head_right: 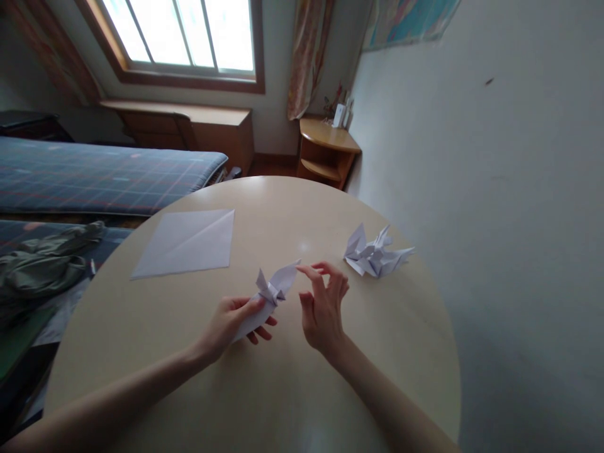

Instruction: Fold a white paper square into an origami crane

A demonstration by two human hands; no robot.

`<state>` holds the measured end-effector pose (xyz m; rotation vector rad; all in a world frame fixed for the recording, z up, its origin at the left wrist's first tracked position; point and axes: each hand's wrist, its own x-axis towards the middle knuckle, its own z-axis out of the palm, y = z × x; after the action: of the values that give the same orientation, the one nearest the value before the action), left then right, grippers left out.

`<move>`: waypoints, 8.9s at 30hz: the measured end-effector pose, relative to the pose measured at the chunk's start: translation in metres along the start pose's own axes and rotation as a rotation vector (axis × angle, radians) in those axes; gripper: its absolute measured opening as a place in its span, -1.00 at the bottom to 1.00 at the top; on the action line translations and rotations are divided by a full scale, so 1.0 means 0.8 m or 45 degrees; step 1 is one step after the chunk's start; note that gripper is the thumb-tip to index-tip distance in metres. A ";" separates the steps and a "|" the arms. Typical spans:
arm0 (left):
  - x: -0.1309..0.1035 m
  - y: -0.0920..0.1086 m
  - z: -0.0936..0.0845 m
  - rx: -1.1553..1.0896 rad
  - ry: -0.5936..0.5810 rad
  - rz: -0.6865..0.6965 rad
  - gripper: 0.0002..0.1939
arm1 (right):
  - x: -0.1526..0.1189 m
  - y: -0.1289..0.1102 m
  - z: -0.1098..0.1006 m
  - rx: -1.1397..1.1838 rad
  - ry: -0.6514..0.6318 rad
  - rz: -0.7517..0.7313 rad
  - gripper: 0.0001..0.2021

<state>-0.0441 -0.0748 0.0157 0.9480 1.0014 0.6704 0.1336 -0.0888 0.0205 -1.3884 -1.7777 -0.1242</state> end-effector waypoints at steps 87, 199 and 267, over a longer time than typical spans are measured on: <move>-0.002 -0.002 -0.005 1.419 0.546 1.497 -0.85 | 0.011 -0.009 -0.009 0.571 -0.308 0.041 -0.88; 0.004 -0.009 -0.012 1.357 0.326 1.624 -0.84 | 0.015 -0.012 -0.019 0.930 -0.525 0.611 -0.76; -0.007 0.007 0.000 0.865 -0.027 0.675 -0.86 | 0.012 -0.019 -0.034 0.656 -0.637 0.411 -0.86</move>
<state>-0.0462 -0.0772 0.0226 1.8534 0.9787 0.7628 0.1359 -0.1022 0.0501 -1.3610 -1.7621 0.8610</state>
